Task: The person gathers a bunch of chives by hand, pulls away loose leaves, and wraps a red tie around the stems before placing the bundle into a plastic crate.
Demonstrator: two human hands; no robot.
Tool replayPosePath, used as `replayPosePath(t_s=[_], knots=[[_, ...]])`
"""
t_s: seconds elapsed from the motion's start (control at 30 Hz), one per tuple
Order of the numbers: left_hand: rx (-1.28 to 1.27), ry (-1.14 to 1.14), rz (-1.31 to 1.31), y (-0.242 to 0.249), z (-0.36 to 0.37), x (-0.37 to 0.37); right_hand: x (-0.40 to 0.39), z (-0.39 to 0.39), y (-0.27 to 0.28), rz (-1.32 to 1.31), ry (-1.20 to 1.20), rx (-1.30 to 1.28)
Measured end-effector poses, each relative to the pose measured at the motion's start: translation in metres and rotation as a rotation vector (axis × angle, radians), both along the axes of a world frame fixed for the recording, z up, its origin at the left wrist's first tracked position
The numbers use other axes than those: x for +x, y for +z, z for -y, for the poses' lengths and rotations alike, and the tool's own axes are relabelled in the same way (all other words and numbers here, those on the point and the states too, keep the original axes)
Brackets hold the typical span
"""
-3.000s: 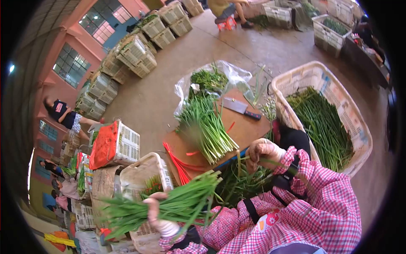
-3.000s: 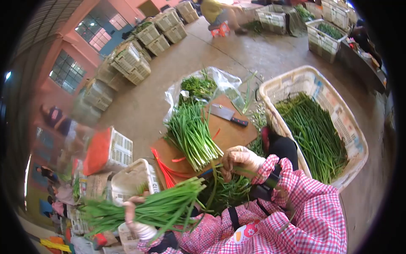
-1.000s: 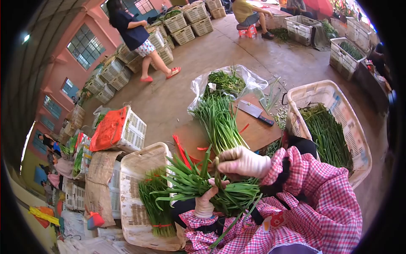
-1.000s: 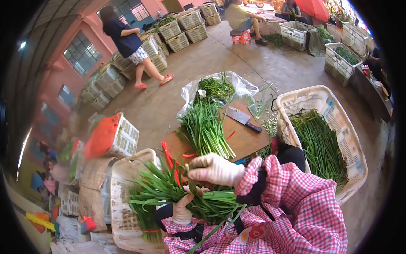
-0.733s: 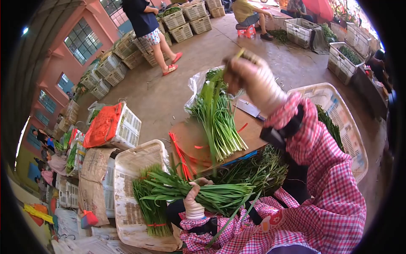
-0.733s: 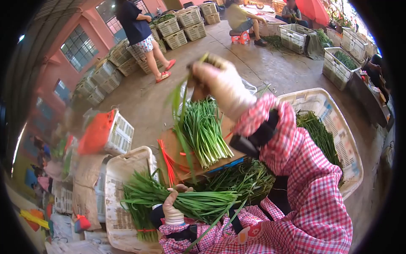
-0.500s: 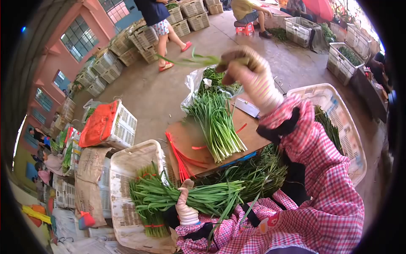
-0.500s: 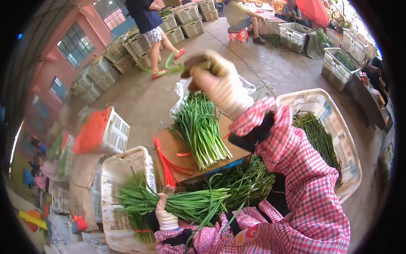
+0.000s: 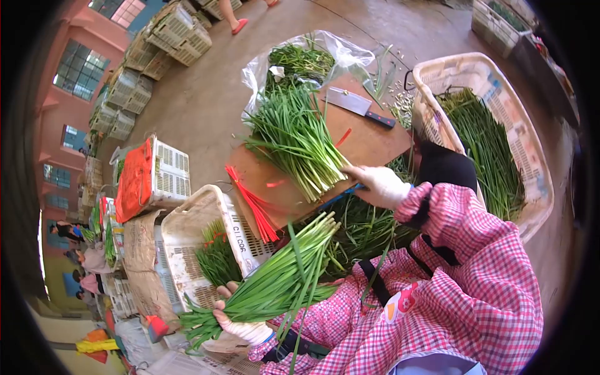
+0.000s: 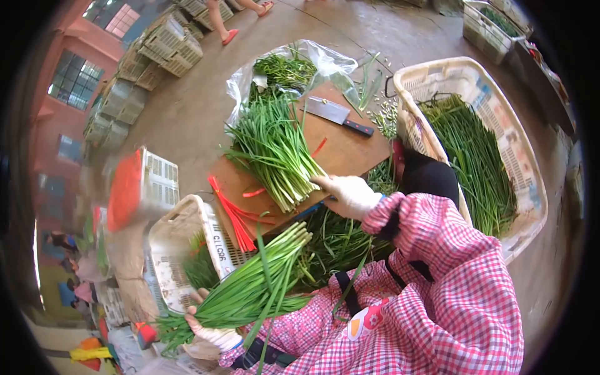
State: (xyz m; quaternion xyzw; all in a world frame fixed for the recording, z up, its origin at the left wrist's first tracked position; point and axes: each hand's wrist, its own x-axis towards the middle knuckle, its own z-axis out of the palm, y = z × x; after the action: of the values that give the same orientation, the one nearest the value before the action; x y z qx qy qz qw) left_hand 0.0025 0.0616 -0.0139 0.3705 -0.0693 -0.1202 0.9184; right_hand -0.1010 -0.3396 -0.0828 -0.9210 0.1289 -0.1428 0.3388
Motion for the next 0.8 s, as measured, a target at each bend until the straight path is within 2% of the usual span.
replayPosePath(t_s=[0.07,0.13,0.2,0.27,0.3,0.33,0.4,0.43,0.47,0.5,0.57,0.63,0.67,0.7,0.73,0.8], knots=[[-0.024,-0.003,0.023,0.007,-0.008,0.004,-0.029,-0.009,-0.012,0.051,0.155,0.22],[-0.011,0.032,0.083,0.011,-0.018,0.011,-0.051,-0.036,-0.012,-0.177,0.088,1.114],[-0.001,-0.025,0.185,0.009,-0.025,0.02,-0.062,-0.059,-0.008,-0.236,0.04,1.478],[-0.134,0.06,-0.028,0.013,-0.026,0.022,-0.059,-0.074,-0.003,-0.233,0.037,1.708],[-0.253,0.006,-0.078,0.013,-0.03,0.026,-0.053,-0.079,-0.002,-0.22,0.055,1.695],[-0.256,-0.002,-0.068,0.018,-0.021,0.023,-0.046,-0.086,-0.004,-0.209,0.074,1.68],[-0.013,0.229,-0.037,0.036,0.007,0.013,-0.032,-0.099,-0.006,-0.139,0.107,1.763],[0.228,0.213,0.113,0.046,0.009,0.004,-0.028,-0.1,0.014,-0.081,0.14,1.732],[0.431,0.179,0.267,0.044,0.027,0.002,-0.025,-0.109,0.01,0.013,0.22,1.718],[0.503,0.205,0.309,0.048,0.056,-0.005,-0.022,-0.112,0.002,-0.067,0.24,1.772],[0.501,0.169,0.25,0.063,0.116,-0.016,-0.018,-0.118,0.0,-0.156,0.177,1.822],[0.502,0.062,0.233,0.075,0.167,-0.03,-0.027,-0.116,0.021,-0.034,0.139,1.705],[0.512,0.007,0.235,0.079,0.181,-0.034,-0.035,-0.111,0.03,-0.073,0.119,1.773],[0.515,-0.036,0.241,0.082,0.194,-0.038,-0.039,-0.109,0.044,-0.103,-0.067,1.975],[0.517,-0.062,0.248,0.085,0.202,-0.039,-0.039,-0.099,0.026,-0.098,0.092,1.971],[0.521,-0.098,0.263,0.091,0.213,-0.041,-0.04,-0.099,0.002,-0.004,0.187,2.084]])
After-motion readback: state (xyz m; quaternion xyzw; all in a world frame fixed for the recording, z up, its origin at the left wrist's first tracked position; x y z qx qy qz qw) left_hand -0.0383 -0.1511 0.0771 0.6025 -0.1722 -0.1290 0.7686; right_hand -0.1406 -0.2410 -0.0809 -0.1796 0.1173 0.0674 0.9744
